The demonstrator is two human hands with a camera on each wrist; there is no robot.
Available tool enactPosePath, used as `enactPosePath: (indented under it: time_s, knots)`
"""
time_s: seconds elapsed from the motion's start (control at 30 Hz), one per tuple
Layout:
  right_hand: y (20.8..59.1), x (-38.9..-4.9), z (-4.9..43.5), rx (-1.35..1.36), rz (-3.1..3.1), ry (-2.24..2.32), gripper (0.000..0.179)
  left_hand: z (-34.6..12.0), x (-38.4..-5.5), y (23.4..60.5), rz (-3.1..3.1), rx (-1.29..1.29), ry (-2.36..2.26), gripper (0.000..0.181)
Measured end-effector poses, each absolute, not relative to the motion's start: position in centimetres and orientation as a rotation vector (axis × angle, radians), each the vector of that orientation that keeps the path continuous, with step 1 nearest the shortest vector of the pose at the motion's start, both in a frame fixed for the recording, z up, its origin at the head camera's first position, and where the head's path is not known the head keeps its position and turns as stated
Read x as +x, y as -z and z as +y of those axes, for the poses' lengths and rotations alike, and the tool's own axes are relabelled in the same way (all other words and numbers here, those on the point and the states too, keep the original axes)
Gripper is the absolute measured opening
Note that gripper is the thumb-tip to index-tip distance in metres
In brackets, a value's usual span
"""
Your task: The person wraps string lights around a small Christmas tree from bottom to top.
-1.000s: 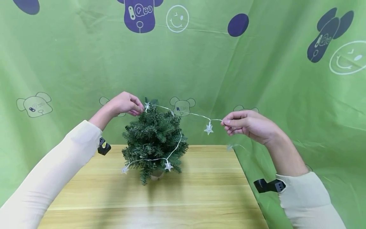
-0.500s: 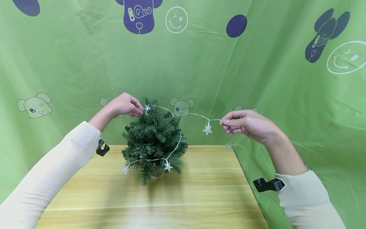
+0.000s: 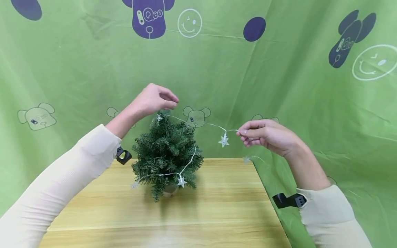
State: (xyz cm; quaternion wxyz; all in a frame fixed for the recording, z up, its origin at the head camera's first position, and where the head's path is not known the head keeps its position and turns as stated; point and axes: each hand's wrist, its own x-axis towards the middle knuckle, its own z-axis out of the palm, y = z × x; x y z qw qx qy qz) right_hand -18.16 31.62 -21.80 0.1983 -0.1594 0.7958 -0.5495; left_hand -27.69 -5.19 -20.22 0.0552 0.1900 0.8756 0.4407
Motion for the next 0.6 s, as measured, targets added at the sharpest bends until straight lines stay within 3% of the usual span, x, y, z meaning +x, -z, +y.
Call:
enactPosePath:
  time_s: [0.3,0.47,0.6]
  knots:
    - [21.3,-17.7,31.5,-0.438,2.219,1.571,0.018,2.0,-26.1,21.6,2.749,0.828,-1.007,0.026]
    - [21.4,-17.5,31.6,-0.446,2.217,1.565,0.019,3.0,-26.3,22.2,2.812,0.862,-0.911,0.013]
    - [21.5,-17.4,31.8,-0.449,2.207,1.571,0.018,2.5,-26.8,22.4,2.834,0.855,-0.927,0.013]
